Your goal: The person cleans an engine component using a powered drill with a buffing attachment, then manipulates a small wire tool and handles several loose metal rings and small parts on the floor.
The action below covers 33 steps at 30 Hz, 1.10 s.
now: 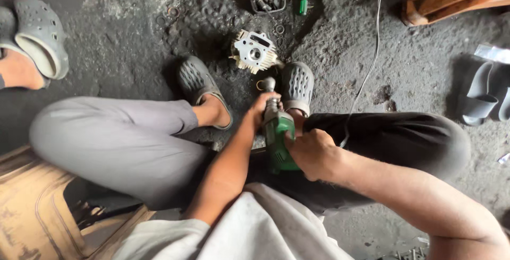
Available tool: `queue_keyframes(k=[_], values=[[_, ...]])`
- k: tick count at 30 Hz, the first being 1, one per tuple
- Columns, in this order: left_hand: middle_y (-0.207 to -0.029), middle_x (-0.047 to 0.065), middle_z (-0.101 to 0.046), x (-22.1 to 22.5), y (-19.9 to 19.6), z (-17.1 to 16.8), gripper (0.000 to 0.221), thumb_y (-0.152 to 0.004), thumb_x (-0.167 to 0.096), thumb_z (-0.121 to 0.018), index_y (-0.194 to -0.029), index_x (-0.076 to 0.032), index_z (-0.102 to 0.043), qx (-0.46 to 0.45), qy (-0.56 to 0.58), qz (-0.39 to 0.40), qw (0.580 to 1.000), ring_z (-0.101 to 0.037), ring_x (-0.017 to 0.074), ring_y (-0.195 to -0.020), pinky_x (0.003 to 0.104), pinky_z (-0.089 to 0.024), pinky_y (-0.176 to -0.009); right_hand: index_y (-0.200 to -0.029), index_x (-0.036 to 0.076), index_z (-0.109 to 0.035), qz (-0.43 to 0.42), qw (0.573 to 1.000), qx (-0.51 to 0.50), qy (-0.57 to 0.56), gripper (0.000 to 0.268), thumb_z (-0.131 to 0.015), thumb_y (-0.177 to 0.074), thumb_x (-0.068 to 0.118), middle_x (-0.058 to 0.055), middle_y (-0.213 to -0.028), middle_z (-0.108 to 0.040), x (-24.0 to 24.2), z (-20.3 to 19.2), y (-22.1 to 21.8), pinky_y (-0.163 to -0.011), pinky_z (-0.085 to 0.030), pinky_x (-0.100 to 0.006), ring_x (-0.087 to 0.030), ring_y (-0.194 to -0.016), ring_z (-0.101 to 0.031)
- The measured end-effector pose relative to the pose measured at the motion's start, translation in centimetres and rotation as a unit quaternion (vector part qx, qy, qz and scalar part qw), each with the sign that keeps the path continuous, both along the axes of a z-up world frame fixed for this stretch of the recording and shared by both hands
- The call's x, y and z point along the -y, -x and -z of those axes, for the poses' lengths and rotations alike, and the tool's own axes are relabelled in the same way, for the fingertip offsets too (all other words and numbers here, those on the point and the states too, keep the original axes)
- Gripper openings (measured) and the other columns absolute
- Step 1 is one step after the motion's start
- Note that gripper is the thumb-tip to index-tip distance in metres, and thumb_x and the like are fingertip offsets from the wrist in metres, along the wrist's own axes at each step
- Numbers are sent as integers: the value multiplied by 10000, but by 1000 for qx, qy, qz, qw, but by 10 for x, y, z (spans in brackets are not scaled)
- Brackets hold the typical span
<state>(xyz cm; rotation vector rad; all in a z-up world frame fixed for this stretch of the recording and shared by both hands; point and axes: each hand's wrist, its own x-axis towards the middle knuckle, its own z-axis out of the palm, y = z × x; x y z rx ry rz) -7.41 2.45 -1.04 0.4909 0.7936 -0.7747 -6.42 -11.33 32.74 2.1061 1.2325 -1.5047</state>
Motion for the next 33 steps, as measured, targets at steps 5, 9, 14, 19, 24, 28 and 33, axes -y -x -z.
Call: queue_keyframes(k=[5,9,14,19,24,28,33], values=[[-716,85,-658,-8,-10,-3,273,-843,-253,-790,-930,-76,-602,-3,-9,74,997,-658,206,-610,349,-583,-618,-1473,-135,-370,3,999,23,-31,844,-747,-780,166,-129,-988,-738,10,9,14,-728,-590,-371,-276,-919,-742],[-714,73,-660,-16,-42,-18,246,-807,-215,-803,-897,-91,-611,34,-33,116,992,-664,204,-607,363,-589,-617,-1297,-112,-545,-7,996,23,-82,603,-733,-800,171,-143,-996,-739,12,11,7,-737,-582,-376,-280,-931,-734],[-718,82,-675,-21,-44,-16,228,-759,-186,-797,-862,-45,-650,64,-106,171,977,-671,202,-606,347,-580,-597,-1049,-4,-721,-23,994,-4,-104,332,-732,-775,184,-129,-992,-731,8,6,0,-794,-574,-392,-283,-983,-709],[-724,88,-712,-9,-52,-5,245,-728,-194,-792,-855,-1,-710,137,-217,239,936,-662,192,-586,315,-548,-577,-1175,-7,-675,-41,994,10,-102,430,-720,-809,215,-139,-918,-747,1,-6,-2,-896,-532,-390,-332,-925,-723],[-718,79,-705,-8,-105,-33,221,-729,-237,-812,-811,-50,-725,204,-298,276,891,-659,206,-599,332,-537,-600,-1508,194,-468,88,985,71,-132,813,-764,-762,324,-141,-976,-722,0,-19,-14,-728,-594,-424,-311,-903,-723],[-1031,199,-727,-62,-181,-144,665,-817,-365,-705,-1319,33,-525,264,-559,429,658,-729,301,-900,392,-562,-828,-1510,236,-452,132,979,121,-94,653,-669,-912,378,-116,-938,-743,-14,-26,-31,-725,-603,-423,-286,-868,-745],[-1115,203,-670,-124,-195,-336,486,-964,-358,-642,-1281,-11,-519,375,-661,434,483,-683,334,-1002,480,-562,-857,-1411,227,-566,89,963,242,-78,473,-635,-947,289,-86,-969,-744,-36,-8,-88,-648,-603,-393,-229,-819,-741]])
